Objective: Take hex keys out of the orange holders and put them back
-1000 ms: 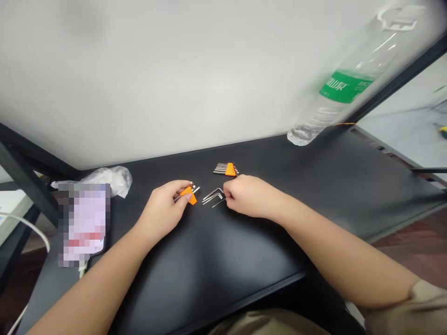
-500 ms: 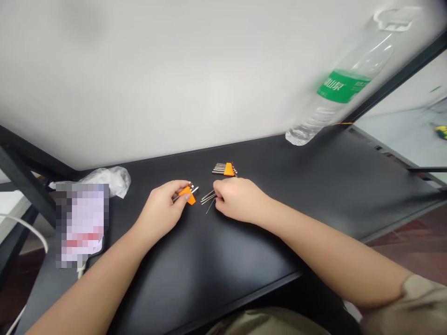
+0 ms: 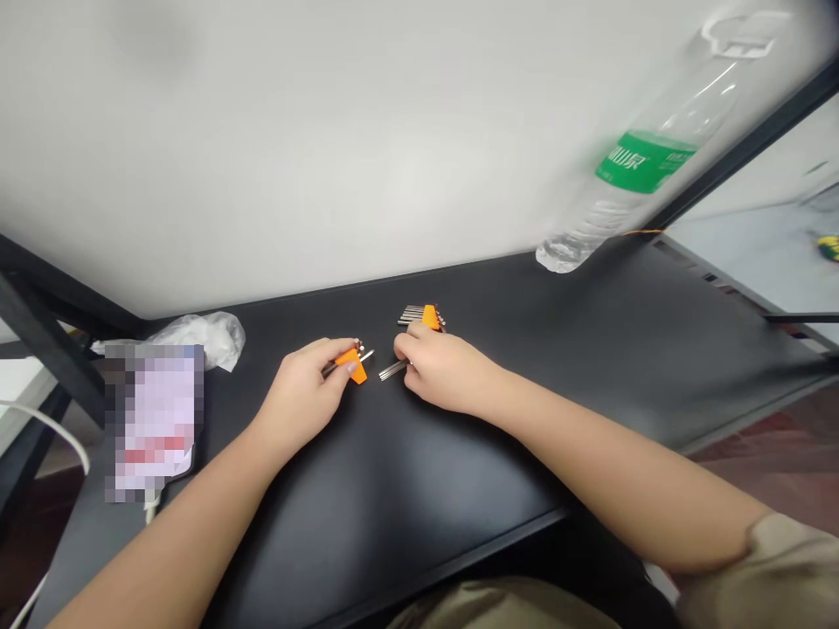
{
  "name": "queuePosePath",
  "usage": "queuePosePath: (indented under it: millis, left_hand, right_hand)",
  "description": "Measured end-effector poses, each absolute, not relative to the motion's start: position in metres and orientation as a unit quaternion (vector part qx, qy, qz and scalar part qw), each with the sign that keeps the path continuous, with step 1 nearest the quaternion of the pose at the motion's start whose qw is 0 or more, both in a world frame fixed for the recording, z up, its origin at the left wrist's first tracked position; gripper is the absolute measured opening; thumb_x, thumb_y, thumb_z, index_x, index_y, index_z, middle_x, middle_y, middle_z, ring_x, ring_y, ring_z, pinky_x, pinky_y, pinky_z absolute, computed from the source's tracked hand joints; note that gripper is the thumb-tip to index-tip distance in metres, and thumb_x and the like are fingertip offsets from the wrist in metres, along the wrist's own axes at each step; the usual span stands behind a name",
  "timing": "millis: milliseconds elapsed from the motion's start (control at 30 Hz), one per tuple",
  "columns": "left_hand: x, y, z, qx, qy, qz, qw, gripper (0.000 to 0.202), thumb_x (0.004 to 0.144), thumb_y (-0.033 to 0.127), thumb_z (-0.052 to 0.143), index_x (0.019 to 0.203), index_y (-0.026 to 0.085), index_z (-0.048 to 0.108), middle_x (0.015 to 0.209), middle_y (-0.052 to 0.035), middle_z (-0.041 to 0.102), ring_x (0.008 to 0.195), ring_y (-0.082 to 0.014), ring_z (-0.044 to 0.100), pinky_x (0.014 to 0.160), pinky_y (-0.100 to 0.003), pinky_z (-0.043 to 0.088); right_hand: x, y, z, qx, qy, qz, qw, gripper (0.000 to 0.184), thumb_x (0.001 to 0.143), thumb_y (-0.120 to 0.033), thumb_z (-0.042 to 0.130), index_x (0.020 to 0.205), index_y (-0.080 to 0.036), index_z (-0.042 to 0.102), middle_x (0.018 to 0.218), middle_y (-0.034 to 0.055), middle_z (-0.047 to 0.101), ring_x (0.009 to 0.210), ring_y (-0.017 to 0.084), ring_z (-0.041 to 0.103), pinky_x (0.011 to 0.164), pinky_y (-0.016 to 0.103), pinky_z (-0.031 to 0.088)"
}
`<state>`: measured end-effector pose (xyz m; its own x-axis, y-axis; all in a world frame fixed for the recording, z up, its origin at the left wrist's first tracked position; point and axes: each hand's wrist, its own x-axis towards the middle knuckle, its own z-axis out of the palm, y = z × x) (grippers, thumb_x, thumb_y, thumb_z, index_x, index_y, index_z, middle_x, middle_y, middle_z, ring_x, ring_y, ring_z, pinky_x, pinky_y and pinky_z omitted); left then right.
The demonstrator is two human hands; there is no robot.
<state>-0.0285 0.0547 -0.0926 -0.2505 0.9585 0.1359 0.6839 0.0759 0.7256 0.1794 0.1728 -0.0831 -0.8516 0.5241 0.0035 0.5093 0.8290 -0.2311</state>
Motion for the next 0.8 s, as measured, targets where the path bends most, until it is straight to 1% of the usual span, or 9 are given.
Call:
queuePosePath:
  millis: [133,200,333,400,467,533,667,733,800]
  left_hand:
    - [-0.029,0.054,-0.093,0.572,0.707,0.371,0.188,0.031,0.095,0.034,0.062,0.122,0.026,0.075,0.117,-0.0042,0.075,0.106,-0.0238,0.070,0.095,-0.037,0.054]
    - [-0.028,0.054,-0.092,0.565,0.700,0.389,0.199,0.030,0.095,0.035,0.063,0.121,0.026,0.075,0.118,-0.0046,0.074,0.108,-0.0245,0.069,0.097,-0.038,0.053]
    - [-0.023,0.053,-0.087,0.542,0.657,0.445,0.276,0.035,0.094,0.036,0.067,0.127,0.023,0.069,0.108,-0.0047,0.076,0.097,-0.0213,0.072,0.095,-0.036,0.055]
    - [-0.020,0.052,-0.084,0.536,0.634,0.462,0.311,0.037,0.093,0.037,0.069,0.127,0.022,0.065,0.097,-0.0031,0.075,0.089,-0.0192,0.072,0.091,-0.034,0.056]
    - [-0.019,0.052,-0.082,0.539,0.621,0.467,0.324,0.035,0.093,0.036,0.069,0.125,0.022,0.063,0.092,-0.0021,0.074,0.087,-0.0183,0.071,0.089,-0.033,0.056]
    - [-0.020,0.052,-0.083,0.540,0.625,0.465,0.319,0.032,0.092,0.035,0.070,0.120,0.021,0.064,0.093,-0.0023,0.074,0.087,-0.0182,0.071,0.088,-0.033,0.056]
    - [-0.027,0.053,-0.089,0.538,0.652,0.456,0.279,0.024,0.092,0.035,0.069,0.113,0.023,0.066,0.100,-0.0029,0.075,0.094,-0.0186,0.072,0.093,-0.034,0.055]
    - [-0.031,0.054,-0.092,0.534,0.662,0.452,0.268,0.023,0.093,0.035,0.069,0.112,0.023,0.067,0.103,-0.0032,0.076,0.097,-0.0191,0.072,0.094,-0.034,0.055]
    - [-0.034,0.055,-0.094,0.529,0.670,0.452,0.259,0.023,0.092,0.036,0.068,0.111,0.024,0.068,0.104,-0.0034,0.076,0.097,-0.0195,0.072,0.093,-0.034,0.056]
  right_hand:
    - [0.181,0.174,-0.083,-0.267,-0.953,0.126,0.060,0.017,0.088,-0.014,0.056,0.104,-0.018,0.060,0.107,0.0085,0.061,0.073,0.017,0.054,0.068,0.031,0.043]
    - [0.181,0.175,-0.082,-0.253,-0.950,0.153,0.102,0.018,0.089,-0.015,0.056,0.106,-0.017,0.062,0.106,0.0079,0.062,0.074,0.016,0.054,0.069,0.030,0.044]
    - [0.180,0.178,-0.080,-0.154,-0.932,0.261,0.199,0.023,0.097,-0.022,0.058,0.119,-0.018,0.063,0.115,0.0076,0.062,0.078,0.013,0.057,0.076,0.029,0.048]
    - [0.177,0.179,-0.080,-0.117,-0.923,0.292,0.223,0.018,0.099,-0.024,0.058,0.115,-0.018,0.066,0.112,0.0080,0.065,0.085,0.015,0.060,0.081,0.030,0.049]
    - [0.175,0.180,-0.082,-0.116,-0.912,0.312,0.239,0.012,0.100,-0.023,0.058,0.103,-0.018,0.069,0.103,0.0068,0.068,0.089,0.017,0.062,0.084,0.031,0.048]
    - [0.173,0.182,-0.084,-0.148,-0.892,0.357,0.235,0.013,0.100,-0.026,0.059,0.096,-0.018,0.069,0.092,0.0039,0.069,0.082,0.015,0.063,0.079,0.029,0.049]
    - [0.176,0.194,-0.087,-0.253,-0.827,0.469,0.178,0.017,0.098,-0.034,0.059,0.096,-0.019,0.067,0.077,0.0002,0.067,0.061,0.012,0.061,0.062,0.026,0.048]
    - [0.179,0.203,-0.089,-0.296,-0.820,0.461,0.168,0.016,0.096,-0.033,0.059,0.098,-0.020,0.068,0.077,0.0005,0.068,0.060,0.013,0.061,0.060,0.026,0.047]
    - [0.182,0.211,-0.089,-0.316,-0.845,0.400,0.163,0.014,0.095,-0.029,0.059,0.097,-0.020,0.070,0.078,0.0008,0.068,0.063,0.013,0.061,0.062,0.027,0.046]
